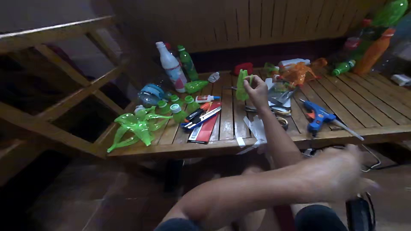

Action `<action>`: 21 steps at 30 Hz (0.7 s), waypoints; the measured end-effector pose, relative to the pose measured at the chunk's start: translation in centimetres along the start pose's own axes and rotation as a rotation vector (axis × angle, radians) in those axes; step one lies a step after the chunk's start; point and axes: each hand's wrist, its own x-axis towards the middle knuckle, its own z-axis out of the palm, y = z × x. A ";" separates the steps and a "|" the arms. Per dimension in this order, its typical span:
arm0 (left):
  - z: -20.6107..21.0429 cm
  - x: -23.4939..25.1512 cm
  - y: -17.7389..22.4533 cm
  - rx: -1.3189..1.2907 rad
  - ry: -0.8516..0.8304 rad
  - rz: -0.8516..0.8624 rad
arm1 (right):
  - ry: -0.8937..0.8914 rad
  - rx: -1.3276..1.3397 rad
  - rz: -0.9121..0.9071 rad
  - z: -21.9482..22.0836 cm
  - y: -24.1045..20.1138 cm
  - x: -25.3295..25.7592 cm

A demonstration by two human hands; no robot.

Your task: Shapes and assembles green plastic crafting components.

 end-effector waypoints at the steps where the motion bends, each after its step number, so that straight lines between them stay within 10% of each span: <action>1: 0.5 0.9 1.1 0.061 -0.060 0.041 | -0.003 0.004 0.003 0.0 0.3 0.0; 5: -1.6 -0.7 3.4 0.382 -0.027 0.165 | -0.008 0.022 0.005 -0.1 0.7 -0.1; 8: -8.6 -2.7 -2.6 0.392 0.544 0.291 | -0.007 0.048 0.059 0.2 -0.2 -0.6; 11: -16.4 -4.9 -10.5 0.410 0.978 0.064 | -0.009 0.053 0.051 0.4 -0.6 -0.6; 21: -19.0 -5.6 -20.3 -0.004 0.914 -0.083 | -0.107 0.044 0.067 0.9 -0.7 -1.2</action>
